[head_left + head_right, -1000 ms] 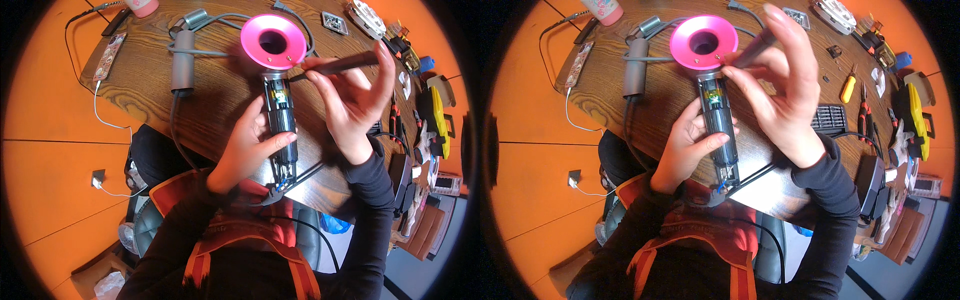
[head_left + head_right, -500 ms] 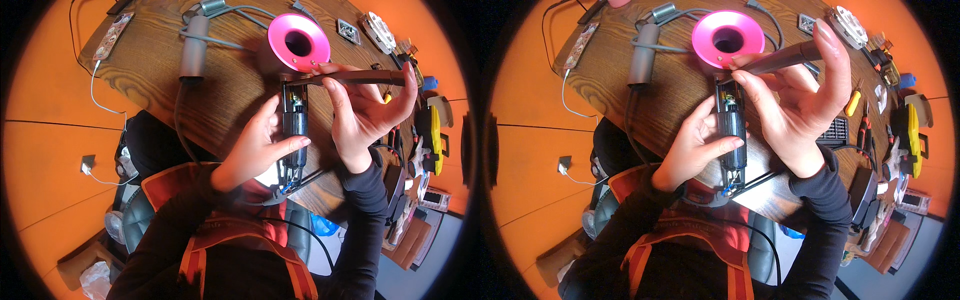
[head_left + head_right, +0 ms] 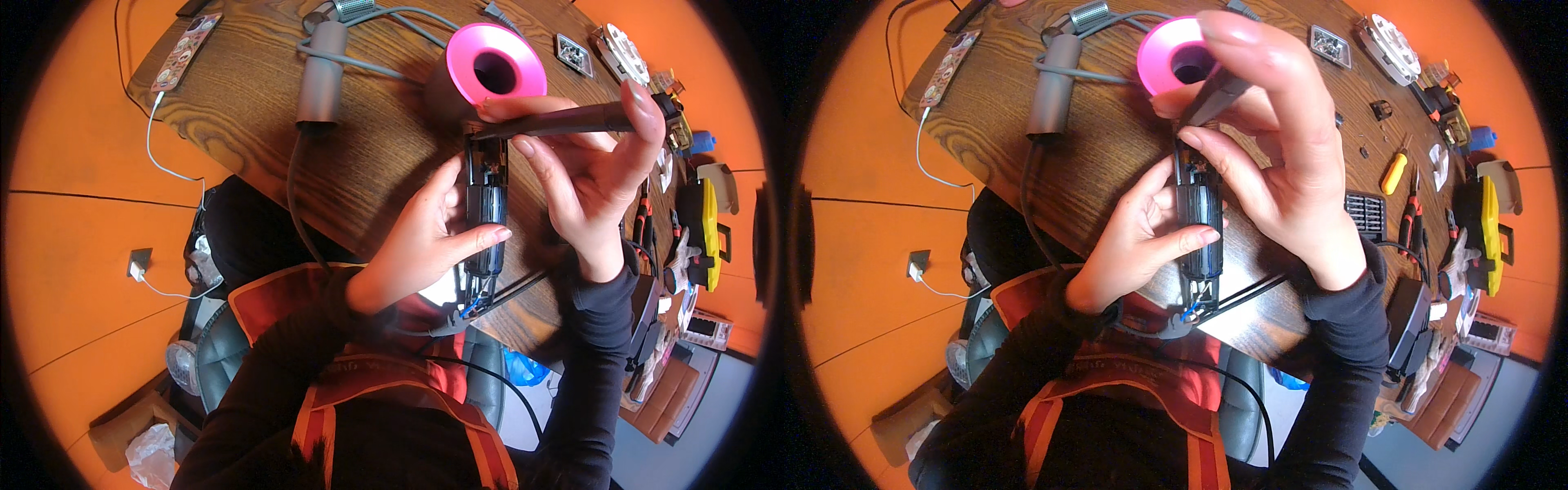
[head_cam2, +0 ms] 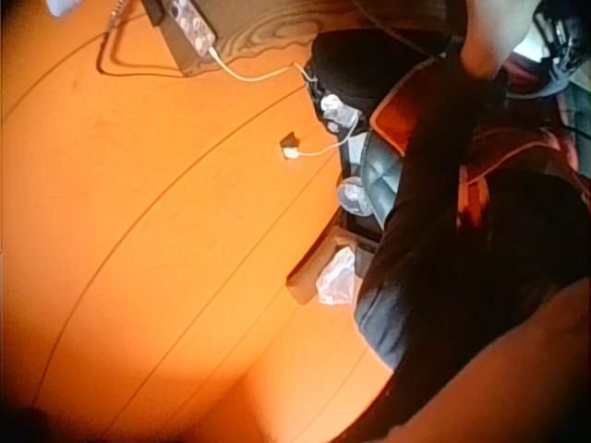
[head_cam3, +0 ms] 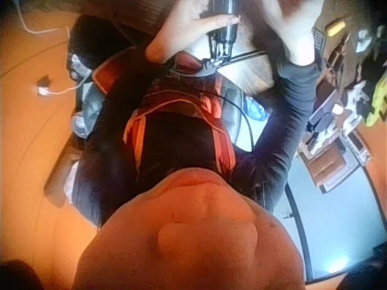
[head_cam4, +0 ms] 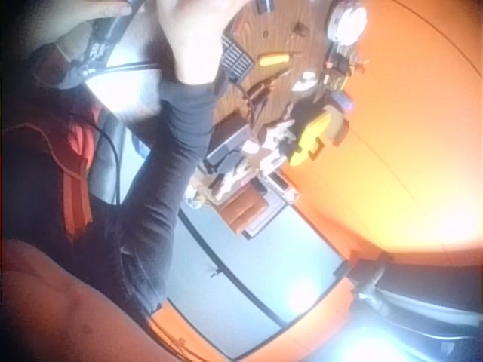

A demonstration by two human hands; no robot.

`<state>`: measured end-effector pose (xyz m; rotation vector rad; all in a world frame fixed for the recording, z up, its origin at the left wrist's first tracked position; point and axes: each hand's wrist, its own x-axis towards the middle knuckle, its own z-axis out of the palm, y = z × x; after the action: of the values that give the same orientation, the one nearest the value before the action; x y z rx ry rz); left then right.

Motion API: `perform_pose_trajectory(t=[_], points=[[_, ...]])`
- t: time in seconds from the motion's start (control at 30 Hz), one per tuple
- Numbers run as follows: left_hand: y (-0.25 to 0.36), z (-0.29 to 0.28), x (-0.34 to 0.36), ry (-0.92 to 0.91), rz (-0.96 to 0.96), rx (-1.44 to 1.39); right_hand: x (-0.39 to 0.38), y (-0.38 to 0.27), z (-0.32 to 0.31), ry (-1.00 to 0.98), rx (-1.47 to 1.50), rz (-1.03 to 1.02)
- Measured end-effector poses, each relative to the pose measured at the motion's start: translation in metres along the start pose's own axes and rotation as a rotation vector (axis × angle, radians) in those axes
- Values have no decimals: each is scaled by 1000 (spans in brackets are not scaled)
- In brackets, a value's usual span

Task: The person disassembles a hairdryer using a screwdriver, removes screws from the handle and body, and manipulates internal components. They repeatedly insert and remove screws while adjusting the device's orientation on a cluttered workbench.

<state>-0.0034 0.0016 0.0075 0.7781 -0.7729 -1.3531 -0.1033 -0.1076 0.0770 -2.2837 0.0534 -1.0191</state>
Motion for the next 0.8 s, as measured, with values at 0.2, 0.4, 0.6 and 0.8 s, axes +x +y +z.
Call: perform_pose_trajectory(t=[0.2, 0.4, 0.6, 0.8], points=[[-1, 0, 0, 0, -20, -8, 5, -3, -2, -30, 39, 6], [-3, -1, 3, -20, 66, 17, 6, -10, 12, 15, -271, -78], [-2, -1, 3, -18, 42, 18, -6, -5, 21, 260, -42, -14], [1, 0, 2, 32, -41, 105, -27, -13, -18, 582, 201, 103]])
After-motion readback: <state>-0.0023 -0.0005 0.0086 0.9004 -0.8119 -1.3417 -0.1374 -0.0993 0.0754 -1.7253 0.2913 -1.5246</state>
